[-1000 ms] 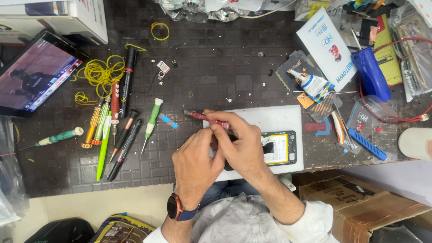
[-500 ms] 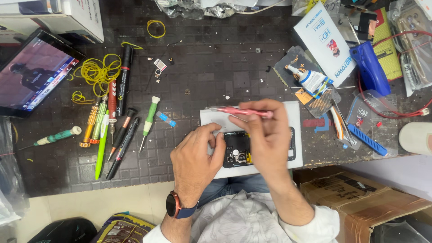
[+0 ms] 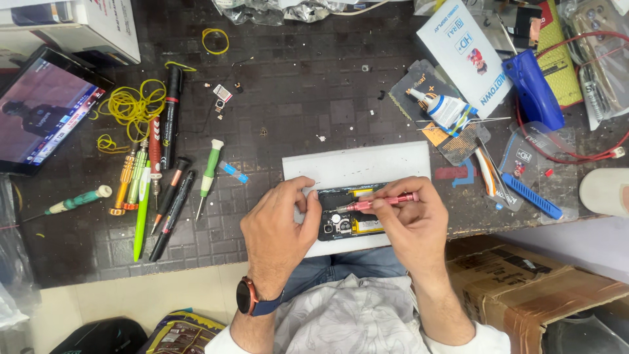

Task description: The person uses a screwdriver to remove screws from the back of a disassembled smartphone. They carefully unscrew multiple fasteners around the device's perimeter and near the camera module, then set the screwdriver down and briefly handle the phone.

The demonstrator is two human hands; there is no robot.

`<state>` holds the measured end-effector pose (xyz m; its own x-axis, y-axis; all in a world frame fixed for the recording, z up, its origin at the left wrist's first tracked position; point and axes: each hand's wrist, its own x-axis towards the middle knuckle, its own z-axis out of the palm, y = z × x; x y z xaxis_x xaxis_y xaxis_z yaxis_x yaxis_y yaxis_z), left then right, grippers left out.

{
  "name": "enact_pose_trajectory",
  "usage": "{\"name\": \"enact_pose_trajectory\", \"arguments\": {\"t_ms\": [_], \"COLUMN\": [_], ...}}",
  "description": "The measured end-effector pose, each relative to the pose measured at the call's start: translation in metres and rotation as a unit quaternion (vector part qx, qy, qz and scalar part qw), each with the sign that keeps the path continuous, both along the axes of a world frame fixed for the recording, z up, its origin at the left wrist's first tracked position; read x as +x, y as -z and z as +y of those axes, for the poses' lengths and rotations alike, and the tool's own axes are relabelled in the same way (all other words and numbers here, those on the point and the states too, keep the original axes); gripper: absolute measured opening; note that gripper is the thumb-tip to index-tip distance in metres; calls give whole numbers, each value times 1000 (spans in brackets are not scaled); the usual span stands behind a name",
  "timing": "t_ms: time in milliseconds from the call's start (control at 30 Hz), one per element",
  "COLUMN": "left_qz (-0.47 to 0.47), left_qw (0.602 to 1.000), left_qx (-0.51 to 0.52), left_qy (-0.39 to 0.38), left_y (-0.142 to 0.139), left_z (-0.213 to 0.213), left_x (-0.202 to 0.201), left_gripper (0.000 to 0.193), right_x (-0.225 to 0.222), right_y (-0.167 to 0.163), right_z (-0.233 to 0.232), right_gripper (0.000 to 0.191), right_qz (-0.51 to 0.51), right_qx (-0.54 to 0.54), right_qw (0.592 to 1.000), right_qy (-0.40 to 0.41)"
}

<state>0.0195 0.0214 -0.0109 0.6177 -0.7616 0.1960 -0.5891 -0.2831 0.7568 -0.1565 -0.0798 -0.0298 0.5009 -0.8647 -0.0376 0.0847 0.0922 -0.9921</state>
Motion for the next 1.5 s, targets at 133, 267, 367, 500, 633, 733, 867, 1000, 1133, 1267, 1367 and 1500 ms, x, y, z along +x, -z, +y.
{"name": "enact_pose_trajectory", "arguments": {"t_ms": [133, 267, 367, 500, 633, 733, 867, 1000, 1133, 1267, 1367, 1500], "left_qz": [-4, -7, -10, -7, -10, -8, -10, -12, -20, -20, -15, -12], "left_qw": [1000, 1000, 1000, 1000, 1000, 1000, 1000, 1000, 1000, 1000, 1000, 1000], "left_qx": [0, 0, 3, 12, 16, 17, 12, 13, 5, 4, 6, 8], "left_qy": [0, -2, -2, -2, -2, -2, -2, 2, 5, 16, 21, 21], "left_y": [0, 0, 1, 1, 0, 0, 0, -1, -3, -3, -3, -3], "left_z": [0, 0, 0, -1, 0, 0, -1, -1, -1, 0, 0, 1], "left_x": [0, 0, 0, 0, 0, 0, 0, 1, 0, 1, 1, 1], "left_gripper": [14, 14, 14, 14, 13, 13, 13, 14, 19, 23, 22, 20], "right_x": [0, 1, 1, 2, 0, -1, -1, 1, 3, 6, 10, 18], "right_y": [4, 3, 2, 2, 2, 2, 2, 4, 2, -8, -19, -39], "right_z": [0, -1, -1, -1, 0, 0, 1, 2, 3, 6, 11, 18], "right_gripper": [18, 19, 19, 20, 21, 21, 22, 23, 23, 21, 21, 27], "right_qz": [20, 19, 37, 10, 76, 66, 62, 29, 34, 127, 186, 205], "right_qx": [-5, 5, 9, 3, -23, -24, -13, -3, -11, -96, -210, -410], "right_qw": [1000, 1000, 999, 1000, 997, 997, 998, 999, 999, 987, 960, 888], "right_qy": [0, -10, -9, -22, -15, -21, -15, -13, -12, 4, 11, -26]}}
